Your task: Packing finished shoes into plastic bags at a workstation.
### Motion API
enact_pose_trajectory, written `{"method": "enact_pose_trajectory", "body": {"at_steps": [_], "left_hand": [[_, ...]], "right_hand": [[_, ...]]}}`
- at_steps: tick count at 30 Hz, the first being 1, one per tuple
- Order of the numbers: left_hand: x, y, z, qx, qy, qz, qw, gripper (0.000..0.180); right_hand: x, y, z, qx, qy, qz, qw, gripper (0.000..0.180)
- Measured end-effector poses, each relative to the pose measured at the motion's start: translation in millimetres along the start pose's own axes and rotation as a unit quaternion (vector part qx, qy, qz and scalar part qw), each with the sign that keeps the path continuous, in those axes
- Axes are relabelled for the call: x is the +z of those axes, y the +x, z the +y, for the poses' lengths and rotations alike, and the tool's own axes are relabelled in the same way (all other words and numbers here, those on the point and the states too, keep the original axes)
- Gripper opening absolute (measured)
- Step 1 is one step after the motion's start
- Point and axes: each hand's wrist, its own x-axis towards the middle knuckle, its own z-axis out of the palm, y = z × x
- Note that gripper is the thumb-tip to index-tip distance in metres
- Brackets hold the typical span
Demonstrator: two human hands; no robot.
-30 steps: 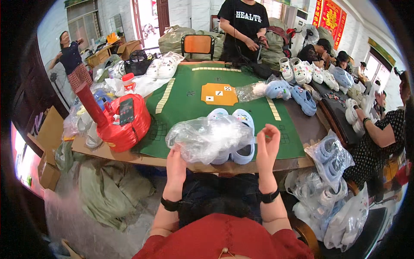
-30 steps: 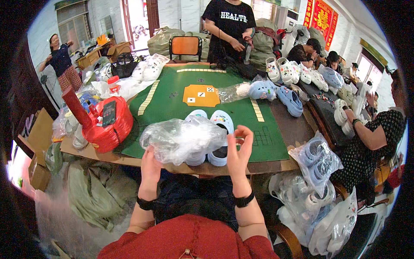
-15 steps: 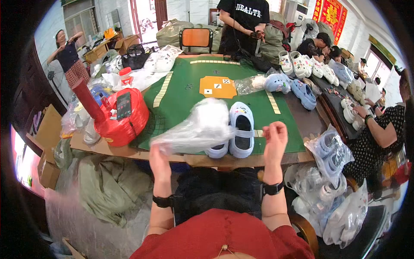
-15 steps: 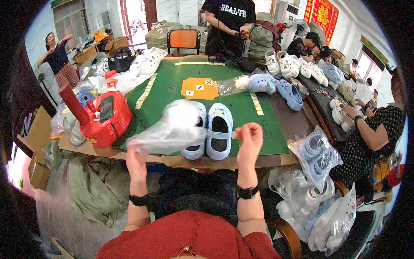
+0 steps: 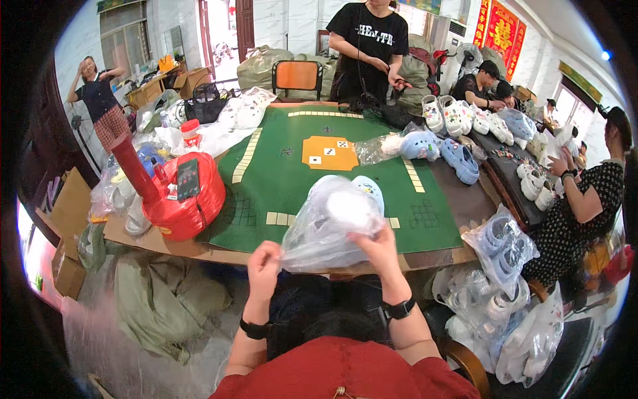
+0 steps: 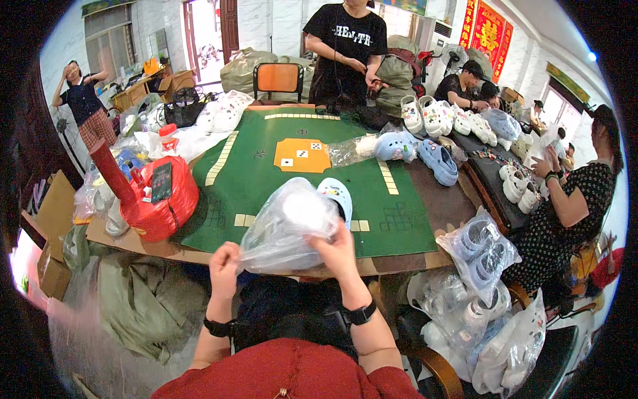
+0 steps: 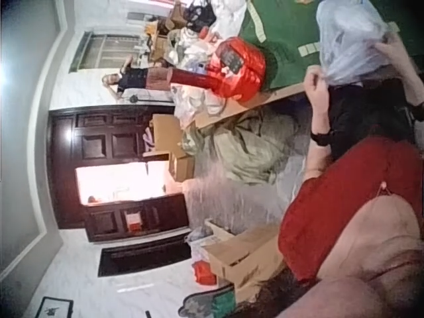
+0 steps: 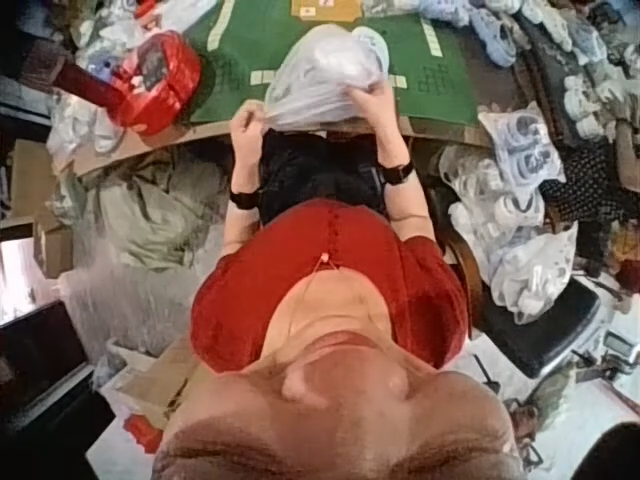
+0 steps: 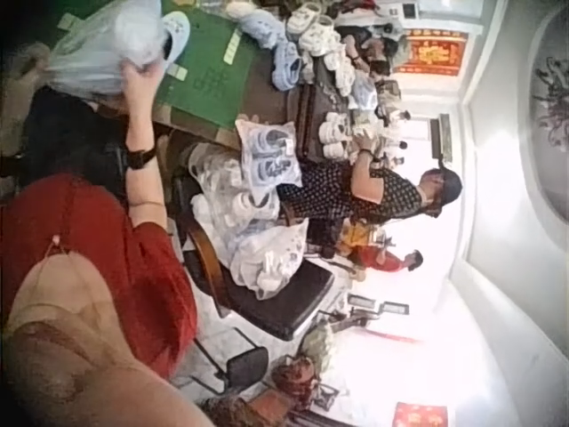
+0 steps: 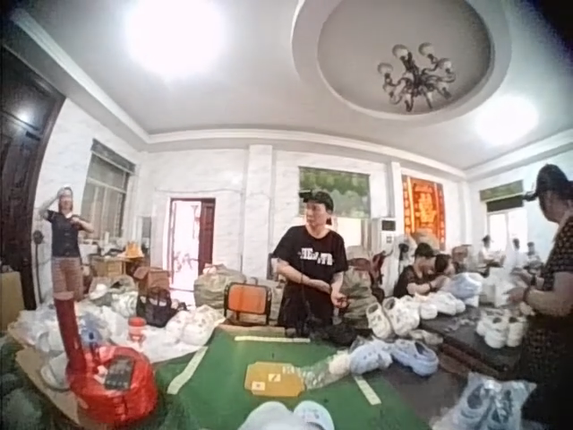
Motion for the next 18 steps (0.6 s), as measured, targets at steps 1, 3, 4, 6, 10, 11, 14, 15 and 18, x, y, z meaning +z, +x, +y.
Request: {"method": "enact_pose_trajectory", "body": {"at_steps": [1,3,4,6,10,11,14,15,18], "left_hand": [[-7,-4,0,0.014,-0.003,0.048,0.999,0.021],[-9,-3,12,-0.002,-0.012,0.098,0.995,0.029],[-14,-2,8,-0.023,-0.005,0.107,0.994,0.028],[-20,-6,-3,-0.067,0.070,0.087,0.991,0.027],[-28,-4,18,-0.109,0.366,-0.227,0.896,0.083],[-29,-4,27,-0.086,0.405,-0.296,0.861,0.096],[-10,11,69,-0.116,0.208,-0.230,0.944,0.112],[-4,13,70,-0.091,0.189,-0.205,0.956,0.110],[21,14,61,-0.063,0.083,-0.222,0.969,0.096]], "right_hand": [[7,-4,-23,-0.041,-0.003,0.056,0.998,0.065],[-2,-5,-34,-0.034,-0.007,0.062,0.997,0.057],[-5,-6,-35,-0.032,-0.007,0.059,0.998,0.057],[-9,-7,-36,-0.094,0.033,0.084,0.991,0.053],[-30,-15,-50,-0.104,-0.046,0.087,0.990,0.051],[-36,-18,-52,-0.105,-0.062,0.055,0.991,0.052],[-23,-27,-59,-0.094,-0.098,-0.027,0.990,0.049],[-14,-34,-64,-0.106,-0.134,-0.087,0.981,0.048],[29,-47,-82,-0.179,-0.281,-0.205,0.920,0.056]]}}
